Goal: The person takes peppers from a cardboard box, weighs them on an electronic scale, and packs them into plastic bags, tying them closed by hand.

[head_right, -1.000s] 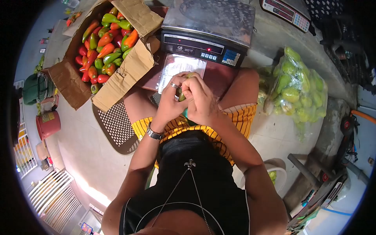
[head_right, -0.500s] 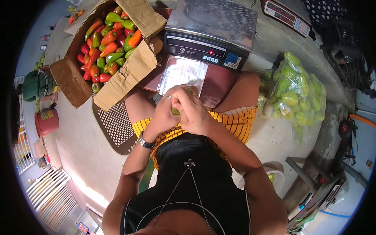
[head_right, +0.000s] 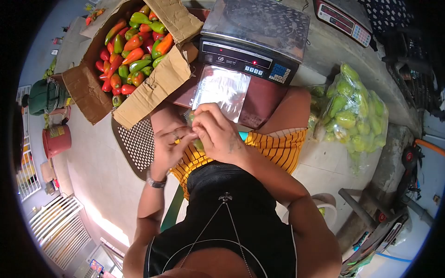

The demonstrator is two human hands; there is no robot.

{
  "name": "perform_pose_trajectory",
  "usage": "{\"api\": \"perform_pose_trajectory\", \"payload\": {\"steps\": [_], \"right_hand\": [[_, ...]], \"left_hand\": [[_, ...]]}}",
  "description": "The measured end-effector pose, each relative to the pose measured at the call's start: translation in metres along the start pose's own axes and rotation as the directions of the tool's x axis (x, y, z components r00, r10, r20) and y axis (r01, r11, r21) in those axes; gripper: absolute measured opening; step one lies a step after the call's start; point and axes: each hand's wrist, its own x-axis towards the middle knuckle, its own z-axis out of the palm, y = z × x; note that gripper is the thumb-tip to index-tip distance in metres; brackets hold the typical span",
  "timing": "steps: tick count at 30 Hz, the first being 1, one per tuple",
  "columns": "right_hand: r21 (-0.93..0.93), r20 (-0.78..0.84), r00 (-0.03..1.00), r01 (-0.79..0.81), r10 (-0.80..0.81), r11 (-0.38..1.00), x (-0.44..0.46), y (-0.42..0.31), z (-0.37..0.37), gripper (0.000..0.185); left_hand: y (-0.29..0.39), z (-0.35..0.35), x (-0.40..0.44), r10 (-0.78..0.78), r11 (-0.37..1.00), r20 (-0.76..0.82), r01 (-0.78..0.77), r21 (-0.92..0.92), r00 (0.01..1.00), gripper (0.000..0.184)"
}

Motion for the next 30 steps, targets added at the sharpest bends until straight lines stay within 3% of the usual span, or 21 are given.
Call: {"api": "perform_pose_trajectory", "payload": {"steps": [3, 5, 8, 11, 14, 16, 17, 18, 19, 20, 21, 22, 24, 27, 30], "right_hand": [[0.018, -0.127, 0.989, -0.077, 0.079, 0.997, -0.003, 0.011, -0.007, 0.016], [-0.028, -0.124, 0.984, -0.131, 0.127, 0.991, -0.007, 0.039, -0.019, 0.016], [-0.156, -0.084, 0.96, -0.276, 0.266, 0.948, -0.02, 0.093, -0.029, 0.016], [-0.144, -0.056, 0.922, -0.387, 0.383, 0.911, -0.038, 0.142, -0.027, 0.016], [-0.206, -0.023, 0.907, -0.415, 0.419, 0.886, -0.042, 0.147, -0.02, 0.015], [-0.206, -0.001, 0.914, -0.397, 0.406, 0.894, -0.039, 0.145, -0.014, 0.015], [-0.184, 0.007, 0.927, -0.367, 0.375, 0.912, -0.037, 0.146, -0.011, 0.015], [-0.162, 0.013, 0.939, -0.338, 0.345, 0.927, -0.036, 0.146, -0.007, 0.015], [-0.15, 0.023, 0.943, -0.326, 0.332, 0.934, -0.034, 0.147, -0.005, 0.015], [-0.14, 0.031, 0.947, -0.313, 0.32, 0.939, -0.033, 0.148, -0.005, 0.014], [-0.131, 0.036, 0.95, -0.303, 0.31, 0.944, -0.032, 0.149, -0.004, 0.014], [-0.102, 0.015, 0.94, -0.338, 0.342, 0.935, -0.031, 0.15, -0.003, 0.014], [-0.046, -0.022, 0.913, -0.408, 0.408, 0.912, -0.031, 0.152, -0.004, 0.014], [-0.106, -0.065, 0.888, -0.46, 0.455, 0.882, -0.027, 0.146, -0.005, 0.013], [-0.098, -0.095, 0.932, -0.359, 0.35, 0.928, -0.022, 0.149, 0.006, 0.011]], "left_hand": [[0.011, -0.053, -0.009, -0.268, 0.957, 0.085, 0.255, 0.137, 0.96, 0.005], [0.012, -0.096, -0.016, -0.449, 0.885, 0.169, 0.411, 0.219, 0.877, 0.009], [-0.036, -0.146, -0.057, -0.66, 0.751, 0.19, 0.644, 0.145, 0.727, 0.017], [-0.084, -0.166, -0.089, -0.781, 0.621, 0.111, 0.784, 0.029, 0.614, 0.014], [-0.171, -0.155, -0.143, -0.776, 0.61, -0.041, 0.765, 0.206, 0.629, 0.015], [-0.235, -0.132, -0.178, -0.835, 0.469, -0.024, 0.734, 0.49, 0.55, 0.018], [-0.263, -0.112, -0.191, -0.863, 0.458, 0.011, 0.774, 0.437, 0.505, 0.023], [-0.293, -0.09, -0.213, -0.831, 0.374, -0.037, 0.606, 0.702, 0.555, 0.022], [-0.31, -0.07, -0.222, -0.985, 0.135, -0.067, 0.959, 0.249, 0.157, 0.028], [-0.304, -0.046, -0.223, -0.95, 0.175, -0.141, 0.847, 0.502, 0.28, 0.03], [-0.309, -0.031, -0.226, -0.892, 0.235, 0.025, 0.416, 0.878, 0.451, 0.033], [-0.398, -0.011, -0.293, -0.897, 0.219, -0.093, 0.618, 0.755, 0.432, 0.033], [-0.349, 0.019, -0.265, -0.913, 0.216, -0.088, 0.653, 0.726, 0.399, 0.034], [-0.324, 0.032, -0.244, -0.912, 0.255, -0.079, 0.709, 0.658, 0.402, 0.035], [-0.313, 0.031, -0.232, -0.899, 0.305, -0.057, 0.714, 0.631, 0.434, 0.036]]}}
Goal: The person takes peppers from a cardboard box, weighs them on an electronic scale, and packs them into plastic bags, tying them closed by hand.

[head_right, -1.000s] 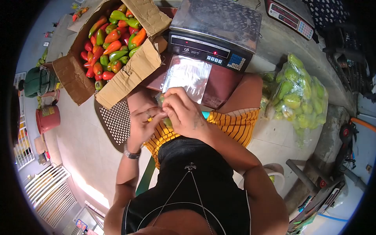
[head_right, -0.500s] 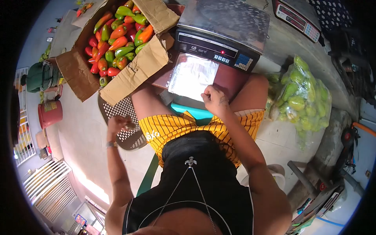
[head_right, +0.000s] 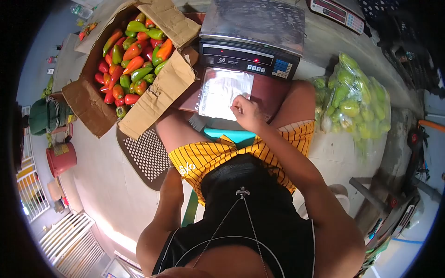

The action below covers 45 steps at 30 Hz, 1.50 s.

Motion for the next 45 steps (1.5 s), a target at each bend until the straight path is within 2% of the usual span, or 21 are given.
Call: {"api": "perform_pose_trajectory", "payload": {"steps": [3, 7, 8, 12, 14, 17, 19, 21, 24, 25, 27, 28, 29, 31, 33, 34, 37, 40, 43, 44, 45], "right_hand": [[-0.138, -0.106, 0.983, 0.134, -0.149, 0.981, 0.014, 0.006, 0.026, 0.012], [-0.352, -0.075, 0.983, 0.133, -0.17, 0.926, 0.033, -0.005, 0.054, 0.023], [-0.364, -0.057, 0.994, 0.071, -0.098, 0.929, 0.034, -0.008, 0.059, 0.025], [-0.355, -0.081, 0.99, 0.082, -0.118, 0.931, 0.039, 0.004, 0.067, 0.024], [-0.324, -0.095, 0.988, 0.081, -0.118, 0.943, 0.039, 0.014, 0.068, 0.025], [-0.336, -0.14, 0.971, 0.136, -0.192, 0.932, 0.04, 0.02, 0.067, 0.023], [-0.285, -0.109, 0.988, 0.075, -0.11, 0.956, 0.04, 0.009, 0.058, 0.024], [-0.281, -0.087, 0.992, 0.062, -0.089, 0.958, 0.04, 0.004, 0.056, 0.025], [-0.315, -0.076, 0.992, 0.068, -0.097, 0.947, 0.043, 0.005, 0.052, 0.027], [-0.301, -0.066, 0.996, 0.042, -0.064, 0.953, 0.045, 0.005, 0.051, 0.028], [-0.277, -0.093, 0.993, 0.041, -0.07, 0.96, 0.045, 0.007, 0.051, 0.028], [-0.27, -0.126, 0.986, 0.075, -0.112, 0.96, 0.045, 0.011, 0.052, 0.028], [-0.264, -0.156, 0.975, 0.111, -0.156, 0.958, 0.046, 0.015, 0.053, 0.028], [-0.174, -0.169, 0.983, 0.039, -0.069, 0.984, 0.046, 0.014, 0.052, 0.022], [0.009, -0.158, 0.986, -0.042, 0.043, 0.999, 0.049, 0.019, 0.051, 0.019], [-0.005, -0.147, 0.986, -0.077, 0.076, 0.997, 0.046, 0.01, 0.043, 0.017], [-0.091, -0.232, 0.966, 0.096, -0.114, 0.991, 0.033, -0.016, 0.018, 0.016], [-0.018, -0.214, 0.972, 0.098, -0.1, 0.995, 0.02, -0.024, 0.005, 0.016], [0.056, -0.176, 0.984, 0.019, -0.009, 0.998, 0.008, -0.023, -0.005, 0.017], [0.087, -0.16, 0.986, -0.022, 0.035, 0.996, 0.006, -0.022, -0.01, 0.017], [0.113, -0.208, 0.978, -0.004, 0.027, 0.994, 0.003, -0.02, -0.015, 0.019]], "left_hand": [[0.006, -0.001, -0.001, 0.037, 0.999, -0.011, -0.037, -0.025, 0.999, 0.037], [0.015, -0.013, -0.01, 0.087, 0.992, -0.056, -0.091, -0.087, 0.995, 0.039], [0.016, -0.018, -0.013, 0.1, 0.988, -0.078, -0.108, -0.109, 0.992, 0.04], [0.025, -0.048, -0.023, 0.174, 0.945, -0.254, -0.234, -0.229, 0.951, 0.042], [0.02, -0.066, -0.02, 0.121, 0.931, -0.319, -0.219, -0.293, 0.94, 0.043], [-0.006, -0.096, 0.013, -0.068, 0.904, -0.359, -0.095, -0.416, 0.931, 0.036], [0.038, -0.146, -0.006, -0.172, 0.634, -0.437, -0.24, -0.735, 0.883, 0.026], [0.085, -0.191, -0.024, -0.153, 0.64, -0.53, -0.325, -0.696, 0.834, 0.02], [0.118, -0.191, -0.024, -0.2, 0.363, -0.425, -0.336, -0.869, 0.883, 0.017], [0.157, -0.201, -0.052, -0.175, 0.353, -0.529, -0.449, -0.821, 0.83, 0.017], [0.164, -0.175, -0.042, -0.016, 0.555, -0.681, -0.56, -0.615, 0.732, 0.018], [0.187, -0.187, -0.067, -0.008, 0.6, -0.571, -0.452, -0.66, 0.821, 0.019], [0.194, -0.188, -0.071, 0.033, 0.759, -0.588, -0.402, -0.511, 0.808, 0.019], [0.217, -0.202, -0.097, 0.023, 0.782, -0.536, -0.349, -0.517, 0.844, 0.021], [0.23, -0.214, -0.108, 0.057, 0.744, -0.487, -0.362, -0.562, 0.871, 0.022], [0.235, -0.215, -0.111, 0.072, 0.725, -0.461, -0.364, -0.584, 0.884, 0.023], [0.253, -0.184, -0.085, 0.22, 0.479, -0.629, -0.644, -0.596, 0.745, 0.037], [0.292, -0.176, -0.063, 0.403, 0.453, -0.716, -0.804, -0.385, 0.569, 0.043], [0.331, -0.187, -0.076, 0.441, 0.369, -0.354, -0.526, -0.766, 0.825, 0.035], [0.338, -0.178, -0.065, 0.489, 0.275, -0.333, -0.505, -0.818, 0.806, 0.024], [0.347, -0.183, -0.072, 0.489, 0.291, -0.368, -0.546, -0.786, 0.791, 0.022]]}}
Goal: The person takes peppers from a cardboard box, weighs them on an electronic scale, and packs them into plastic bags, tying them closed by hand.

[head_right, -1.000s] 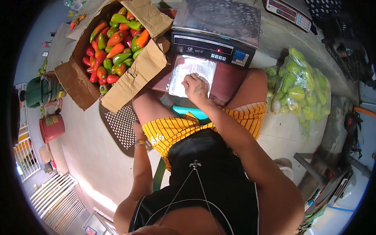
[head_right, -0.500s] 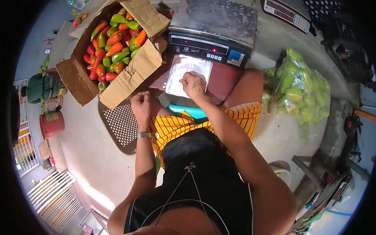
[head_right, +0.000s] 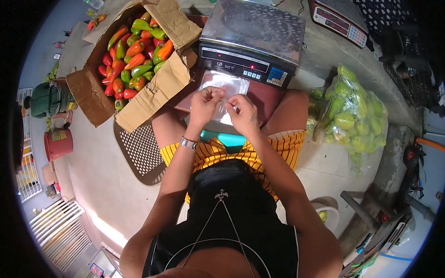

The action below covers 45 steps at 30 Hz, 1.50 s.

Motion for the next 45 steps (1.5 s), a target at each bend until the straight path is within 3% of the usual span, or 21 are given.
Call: {"api": "perform_pose_trajectory", "payload": {"steps": [3, 4, 6, 7, 10, 12, 13, 16, 19, 23, 29, 35, 38, 41, 45], "right_hand": [[0.049, -0.118, 0.993, -0.005, 0.011, 0.999, 0.0, 0.004, -0.031, 0.033], [-0.105, -0.177, 0.981, 0.068, -0.086, 0.992, 0.004, -0.008, -0.045, 0.037], [-0.149, -0.218, 0.963, 0.126, -0.157, 0.981, 0.022, -0.031, -0.071, 0.045], [-0.222, -0.219, 0.932, 0.239, -0.288, 0.945, 0.033, -0.047, -0.088, 0.043], [-0.337, -0.079, 0.821, 0.512, -0.565, 0.79, 0.072, -0.066, -0.11, 0.033], [-0.308, 0.104, 0.775, 0.621, -0.623, 0.721, 0.089, -0.057, -0.126, 0.023], [-0.254, 0.093, 0.841, 0.537, -0.532, 0.804, 0.091, -0.059, -0.129, 0.012], [-0.251, 0.138, 0.889, 0.457, -0.436, 0.853, 0.092, -0.065, -0.134, 0.011], [-0.095, 0.027, 0.952, 0.306, -0.305, 0.947, 0.081, -0.065, -0.131, 0.011], [-0.103, -0.08, 0.939, 0.326, -0.334, 0.94, 0.07, -0.086, -0.137, 0.012], [-0.08, -0.172, 0.913, 0.36, -0.369, 0.929, 0.06, -0.117, -0.138, 0.013], [0.009, -0.263, 0.857, 0.461, -0.442, 0.888, 0.061, -0.134, -0.135, 0.016], [0.01, -0.247, 0.845, 0.492, -0.474, 0.871, 0.056, -0.144, -0.137, 0.017], [-0.035, -0.191, 0.846, 0.5, -0.497, 0.865, 0.048, -0.157, -0.14, 0.017], [-0.067, -0.152, 0.833, 0.528, -0.532, 0.846, 0.045, -0.163, -0.141, 0.018]], "left_hand": [[0.037, 0.018, 0.001, 0.102, 0.99, 0.022, -0.104, 0.096, 0.995, 0.015], [0.045, 0.022, 0.004, 0.144, 0.973, 0.062, -0.153, 0.174, 0.988, 0.014], [0.062, 0.027, 0.005, 0.21, 0.916, 0.145, -0.246, 0.316, 0.967, 0.014], [0.077, 0.033, 0.007, 0.359, 0.844, 0.19, -0.404, 0.353, 0.914, 0.014], [0.093, 0.034, 0.017, 0.53, 0.734, 0.264, -0.592, 0.334, 0.806, 0.014], [0.106, 0.031, 0.018, 0.505, 0.741, 0.274, -0.574, 0.348, 0.819, 0.015], [0.109, 0.028, 0.02, 0.489, 0.757, 0.265, -0.555, 0.345, 0.831, 0.015], [0.114, 0.022, 0.023, 0.51, 0.739, 0.232, -0.56, 0.376, 0.829, 0.015], [0.116, 0.018, 0.026, 0.574, 0.704, 0.211, -0.609, 0.366, 0.791, 0.016], [0.138, 0.014, 0.018, 0.538, 0.773, 0.168, -0.562, 0.295, 0.826, 0.015], [0.154, 0.009, 0.007, 0.262, 0.962, 0.138, -0.27, 0.043, 0.955, 0.014], [0.17, 0.004, -0.006, 0.261, 0.964, 0.068, -0.257, -0.063, 0.963, 0.014], [0.187, 0.001, -0.01, 0.487, 0.862, 0.142, -0.5, 0.081, 0.862, 0.023], [0.186, 0.006, -0.006, 0.536, 0.839, 0.193, -0.545, -0.01, 0.822, 0.032], [0.192, 0.014, -0.013, 0.372, 0.927, 0.229, -0.371, -0.05, 0.9, 0.019]]}}
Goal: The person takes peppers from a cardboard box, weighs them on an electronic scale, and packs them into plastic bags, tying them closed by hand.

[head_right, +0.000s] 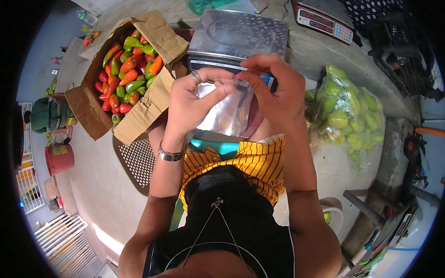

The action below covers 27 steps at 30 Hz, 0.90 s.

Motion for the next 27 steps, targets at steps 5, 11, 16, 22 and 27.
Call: {"api": "perform_pose_trajectory", "payload": {"steps": [5, 11, 16, 22, 27], "right_hand": [[-0.077, 0.042, 0.999, -0.029, 0.032, 0.997, -0.002, -0.003, -0.002, 0.023], [0.055, 0.093, 0.979, -0.189, 0.183, 0.98, -0.005, 0.001, 0.008, 0.024], [0.24, 0.188, 0.883, -0.466, 0.43, 0.852, -0.011, 0.018, 0.009, 0.018], [0.055, 0.132, 0.903, -0.419, 0.41, 0.906, -0.018, 0.013, 0.016, 0.017], [0.076, 0.143, 0.866, -0.493, 0.48, 0.867, -0.025, 0.008, 0.025, 0.015]], "left_hand": [[-0.016, 0.003, -0.005, -0.059, 0.994, 0.014, 0.06, -0.094, 0.998, 0.013], [-0.021, 0.004, -0.009, -0.092, 0.993, -0.092, 0.084, -0.087, 0.992, 0.012], [-0.025, 0.0, -0.013, -0.171, 0.985, -0.104, 0.171, -0.015, 0.98, 0.014], [-0.039, -0.001, -0.019, -0.266, 0.957, -0.052, 0.257, -0.137, 0.962, 0.014], [-0.051, -0.003, -0.031, -0.253, 0.962, -0.108, 0.239, -0.13, 0.961, 0.014]]}}
